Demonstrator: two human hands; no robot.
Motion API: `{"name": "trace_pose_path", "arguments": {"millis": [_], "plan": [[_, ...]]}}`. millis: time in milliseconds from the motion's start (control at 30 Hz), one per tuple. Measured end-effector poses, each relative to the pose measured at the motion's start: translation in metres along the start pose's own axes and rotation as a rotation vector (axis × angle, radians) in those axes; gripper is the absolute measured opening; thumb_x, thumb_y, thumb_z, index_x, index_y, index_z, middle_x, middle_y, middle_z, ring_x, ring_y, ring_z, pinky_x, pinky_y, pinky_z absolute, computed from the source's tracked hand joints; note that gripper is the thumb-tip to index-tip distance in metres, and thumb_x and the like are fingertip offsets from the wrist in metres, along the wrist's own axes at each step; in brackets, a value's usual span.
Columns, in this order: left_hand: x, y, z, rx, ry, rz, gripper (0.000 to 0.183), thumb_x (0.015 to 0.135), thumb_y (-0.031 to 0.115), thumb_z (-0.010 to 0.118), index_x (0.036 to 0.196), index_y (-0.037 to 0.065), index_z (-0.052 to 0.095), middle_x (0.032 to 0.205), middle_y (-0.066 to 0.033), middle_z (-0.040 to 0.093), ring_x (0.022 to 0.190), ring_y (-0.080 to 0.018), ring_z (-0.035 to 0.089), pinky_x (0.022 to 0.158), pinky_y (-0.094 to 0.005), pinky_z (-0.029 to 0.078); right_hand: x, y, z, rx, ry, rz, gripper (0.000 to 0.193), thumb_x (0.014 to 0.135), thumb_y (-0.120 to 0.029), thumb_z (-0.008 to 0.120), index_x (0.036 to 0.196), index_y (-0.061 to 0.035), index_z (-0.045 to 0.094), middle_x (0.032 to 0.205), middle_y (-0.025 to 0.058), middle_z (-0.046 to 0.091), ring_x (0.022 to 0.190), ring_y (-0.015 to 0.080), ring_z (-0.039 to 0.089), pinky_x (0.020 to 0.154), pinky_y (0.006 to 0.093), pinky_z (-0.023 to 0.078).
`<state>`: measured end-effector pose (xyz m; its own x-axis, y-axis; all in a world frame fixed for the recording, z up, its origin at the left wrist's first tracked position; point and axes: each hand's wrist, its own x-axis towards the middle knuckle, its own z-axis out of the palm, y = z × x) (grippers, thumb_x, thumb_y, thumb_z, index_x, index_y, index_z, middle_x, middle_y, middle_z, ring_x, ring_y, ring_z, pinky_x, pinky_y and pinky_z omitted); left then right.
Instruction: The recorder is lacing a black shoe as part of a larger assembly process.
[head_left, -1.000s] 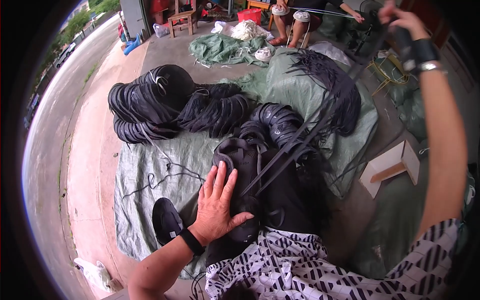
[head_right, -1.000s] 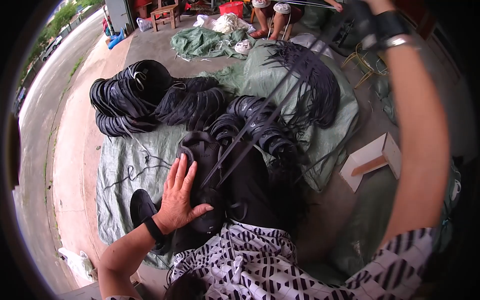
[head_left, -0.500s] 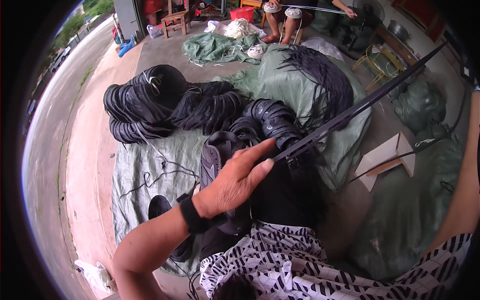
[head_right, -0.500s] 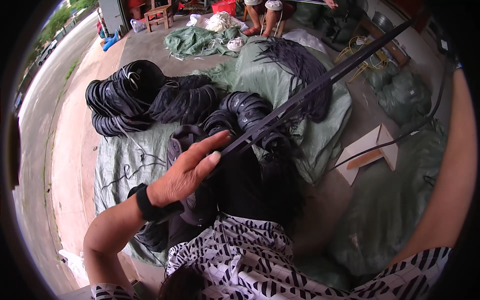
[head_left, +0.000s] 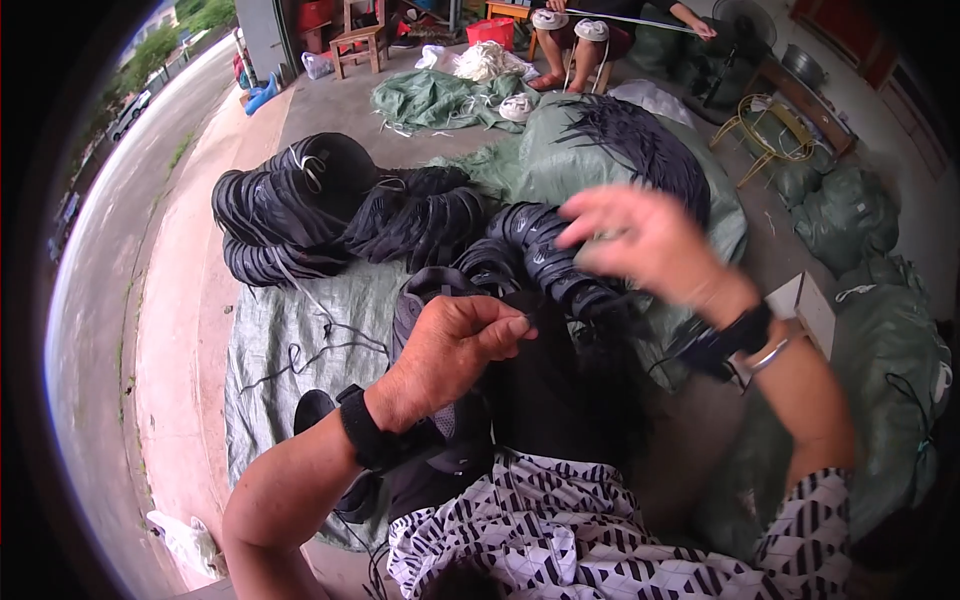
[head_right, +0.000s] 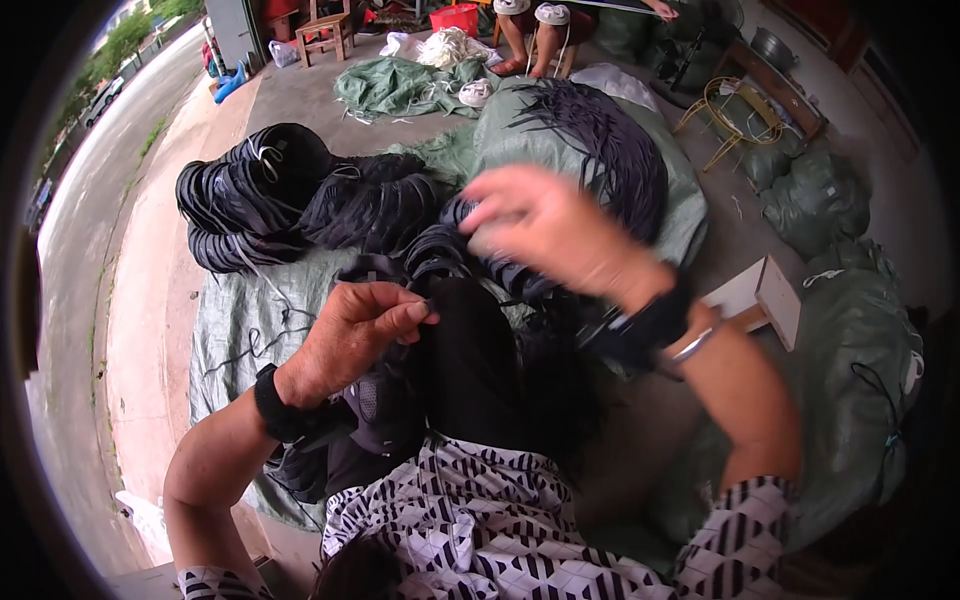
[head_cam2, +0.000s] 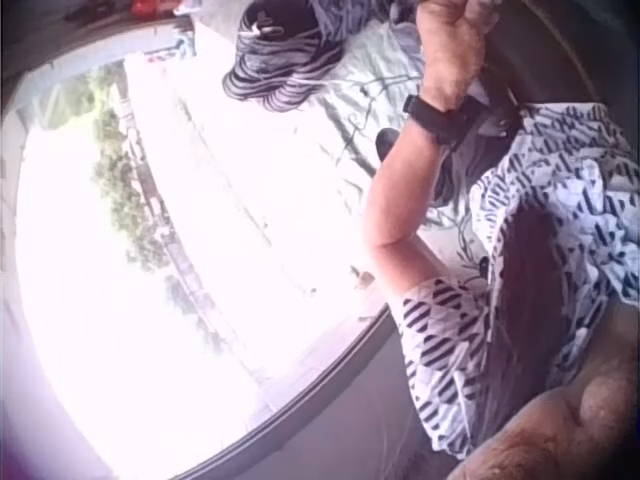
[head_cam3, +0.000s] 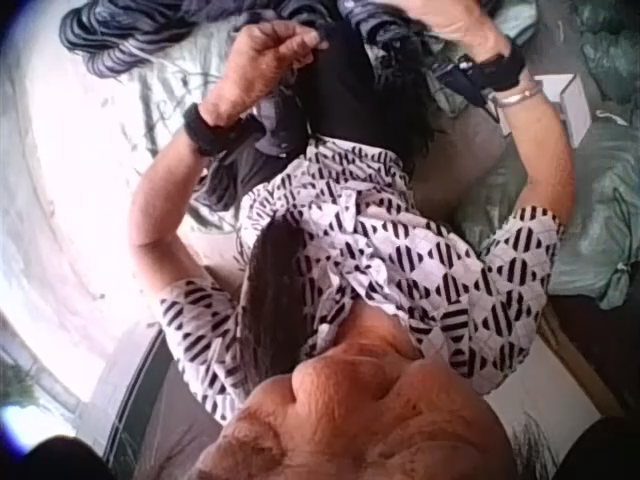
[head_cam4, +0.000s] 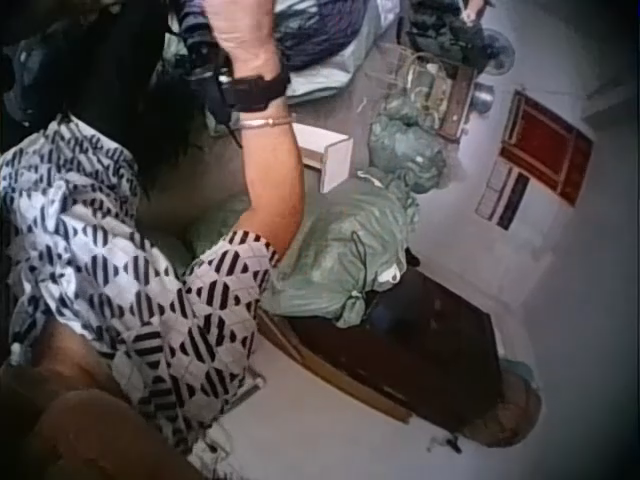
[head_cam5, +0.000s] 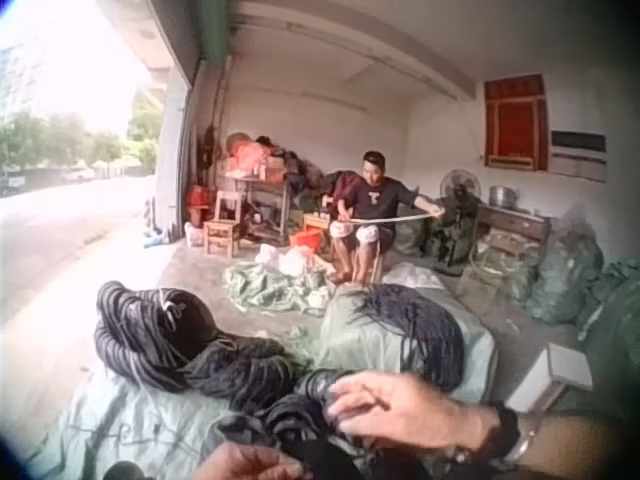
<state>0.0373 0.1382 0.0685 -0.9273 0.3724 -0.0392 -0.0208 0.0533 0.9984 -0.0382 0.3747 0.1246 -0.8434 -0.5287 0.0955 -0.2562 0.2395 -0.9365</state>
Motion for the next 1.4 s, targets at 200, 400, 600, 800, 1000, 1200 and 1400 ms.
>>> {"name": "trace_pose_path", "arguments": {"millis": [200, 400, 600, 800, 1000, 1200, 1400], "plan": [[-0.024, -0.021, -0.016, 0.273, 0.174, 0.174, 0.011, 0.085, 0.008, 0.063, 0.093, 0.001, 0.065, 0.083, -0.0079, 0.062, 0.073, -0.0145, 0.061, 0.067, -0.0271, 0.048, -0.021, 0.063, 0.094, 0.636, -0.116, 0.677, 0.023, 0.092, -0.025, 0.054, 0.093, -0.0023, 0.059, 0.070, 0.0046, 0.056, 0.041, 0.0030, 0.034, 0.037, 0.0196, 0.022], [-0.069, -0.062, -0.027, 0.754, 0.382, 0.151, 0.017, 0.073, 0.010, 0.073, 0.088, 0.008, 0.064, 0.079, -0.0058, 0.056, 0.074, -0.0229, 0.059, 0.063, -0.0328, 0.049, -0.048, 0.090, 0.107, 0.603, -0.263, 0.856, 0.026, 0.093, -0.022, 0.053, 0.103, 0.0014, 0.057, 0.062, 0.0049, 0.056, 0.038, 0.0030, 0.033, 0.035, 0.0198, 0.022], [-0.067, -0.076, -0.029, 0.924, 0.431, 0.238, 0.023, 0.066, 0.012, 0.076, 0.082, 0.011, 0.060, 0.079, -0.0042, 0.054, 0.071, -0.0235, 0.057, 0.058, -0.0344, 0.048, -0.055, 0.101, 0.154, 0.185, -0.280, 0.433, 0.016, 0.084, -0.013, 0.063, 0.086, 0.0020, 0.056, 0.057, 0.0020, 0.055, 0.052, 0.0092, 0.055, 0.049, 0.0249, 0.042], [-0.067, -0.073, -0.028, 1.115, 0.280, 0.172, 0.018, 0.073, 0.017, 0.071, 0.081, 0.010, 0.056, 0.079, -0.0059, 0.051, 0.071, -0.0256, 0.059, 0.056, -0.0357, 0.049, -0.043, 0.093, 0.139, 0.518, -0.447, 0.807, 0.016, 0.087, -0.016, 0.061, 0.086, -0.0001, 0.057, 0.057, 0.0015, 0.052, 0.040, 0.0045, 0.039, 0.035, 0.0204, 0.026], [-0.073, -0.087, -0.034, 1.089, 0.259, 0.146, 0.021, 0.075, 0.015, 0.068, 0.087, 0.009, 0.052, 0.080, -0.0078, 0.050, 0.066, -0.0264, 0.059, 0.056, -0.0377, 0.049, -0.043, 0.092, 0.098, 1.146, -0.443, 0.865, 0.023, 0.091, -0.023, 0.058, 0.100, -0.0013, 0.056, 0.062, -0.0009, 0.048, 0.042, 0.0009, 0.031, 0.037, 0.0139, 0.023], [-0.084, -0.097, -0.047, 0.760, 0.330, 0.208, 0.020, 0.074, 0.003, 0.066, 0.086, 0.005, 0.050, 0.079, -0.0089, 0.050, 0.062, -0.0258, 0.056, 0.057, -0.0351, 0.048, -0.051, 0.100, 0.107, 1.316, -0.364, 0.787, 0.020, 0.092, -0.021, 0.056, 0.103, -0.0044, 0.056, 0.064, -0.0035, 0.048, 0.041, 0.0007, 0.030, 0.038, 0.0139, 0.024], [-0.077, -0.076, -0.029, 0.893, 0.442, 0.261, 0.019, 0.076, 0.015, 0.069, 0.082, 0.007, 0.052, 0.077, -0.0077, 0.050, 0.066, -0.0250, 0.055, 0.058, -0.0357, 0.045, -0.054, 0.100, 0.115, 1.238, -0.223, 0.982, 0.017, 0.093, -0.023, 0.054, 0.100, -0.0082, 0.058, 0.063, -0.0056, 0.047, 0.038, 0.0006, 0.029, 0.041, 0.0169, 0.023]]}}
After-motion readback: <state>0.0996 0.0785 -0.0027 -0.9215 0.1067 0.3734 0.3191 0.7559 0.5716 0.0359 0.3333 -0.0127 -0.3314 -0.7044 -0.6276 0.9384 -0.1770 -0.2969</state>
